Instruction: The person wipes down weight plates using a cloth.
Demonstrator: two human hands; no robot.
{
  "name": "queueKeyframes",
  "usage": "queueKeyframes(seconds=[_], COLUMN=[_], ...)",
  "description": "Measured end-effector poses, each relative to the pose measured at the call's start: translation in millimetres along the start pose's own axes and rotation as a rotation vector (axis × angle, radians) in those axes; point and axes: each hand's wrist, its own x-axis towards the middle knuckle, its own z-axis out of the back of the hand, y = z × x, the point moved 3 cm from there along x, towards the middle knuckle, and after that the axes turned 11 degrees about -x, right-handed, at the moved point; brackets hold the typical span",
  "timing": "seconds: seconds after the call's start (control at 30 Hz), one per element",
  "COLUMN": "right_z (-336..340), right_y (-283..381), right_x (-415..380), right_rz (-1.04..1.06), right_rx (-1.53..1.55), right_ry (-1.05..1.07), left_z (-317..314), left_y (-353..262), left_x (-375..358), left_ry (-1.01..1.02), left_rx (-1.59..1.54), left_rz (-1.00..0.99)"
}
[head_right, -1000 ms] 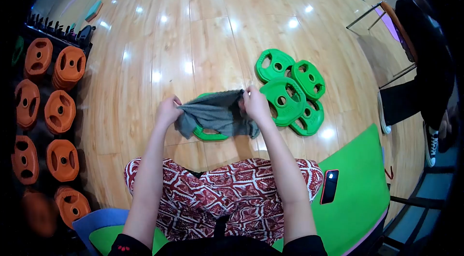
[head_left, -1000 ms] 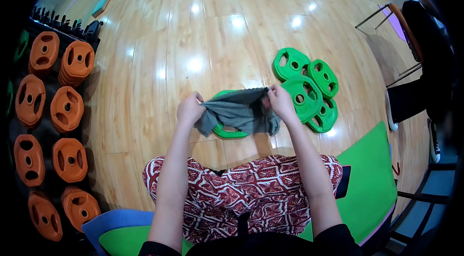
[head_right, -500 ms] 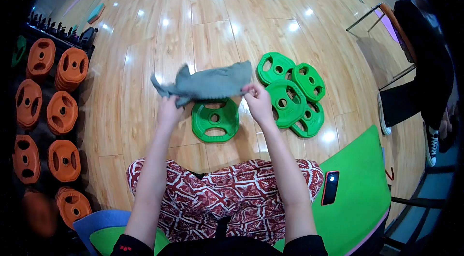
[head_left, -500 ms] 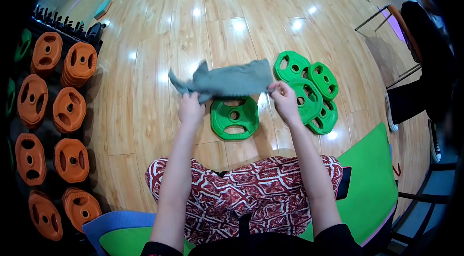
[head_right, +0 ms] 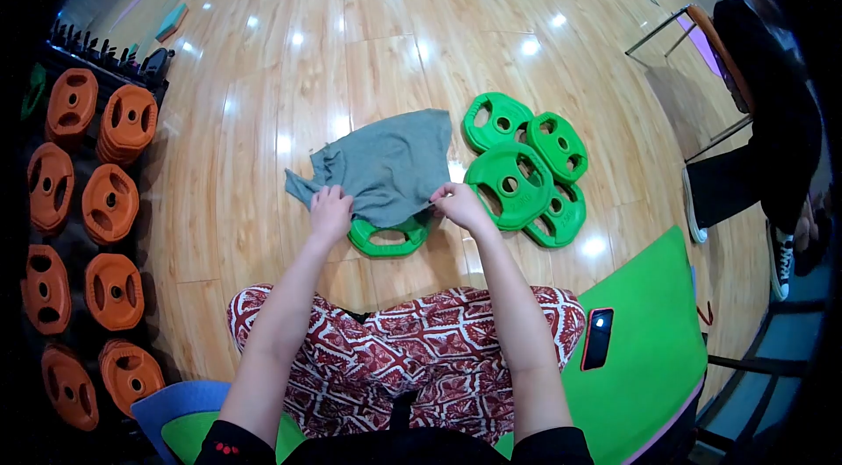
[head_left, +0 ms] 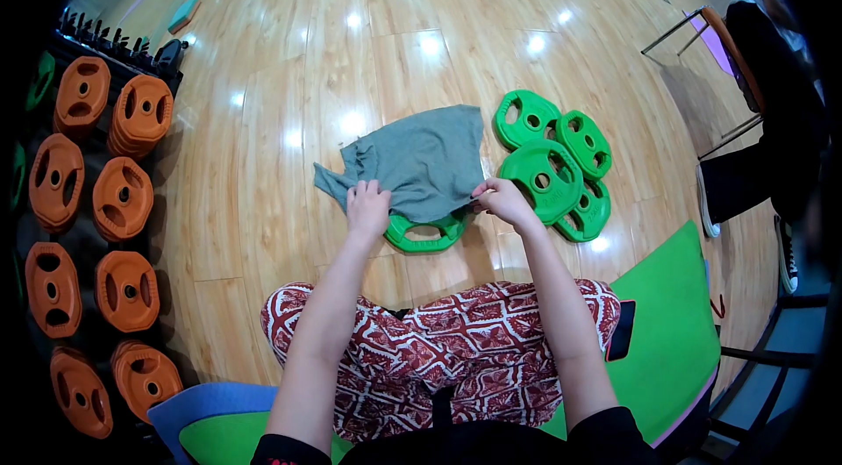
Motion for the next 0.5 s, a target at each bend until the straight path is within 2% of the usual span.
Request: queueKeyframes(seconds=[0.07,0.2,0.23,0.27,0.33,0.37,0.4,0.43,0.47,0.5], right_z=[8,33,33,33,34,37,38,36,34,29], right_y=[1,27,42,40,36,32,36,38,36,35], right_x=[-1,-20,-31,-30,-27,-26,-30,-35,-39,-39], right_rz=[0.088,0.144,0.156,0.158,0.238,0.157,0.158,0.008,-0.144,-0.141], right_rx=[0.043,0.077,0.226,0.227,0.312,0.153,0.154,-0.134,-0.421,-0.658], right_ry=[-0.104,-0.350,-0.361,-0.361,-0.268,-0.094,-0.094,-0.010,0.075,0.052], left_z=[19,62,69,73,84,81,78,75,70,60], left_y=[-8,-15,-13,-9,-11,-14,-18,-20,-21,-20], left_x=[-2,5,4,4,1,-2,-9,-18,-22,-23], left_ry=[-0.228,-0.169,-0.158,-0.146,-0.107,0.288,0.684,0.862,0.862,0.786], left_rx=[-0.034,-0.147,-0.345,-0.543,-0.570,-0.550,-0.515,-0.581,-0.580,-0.466], left_rz=[-0.091,-0.053,0.064,0.182,0.195,0.246,0.292,0.410,0.409,0.322])
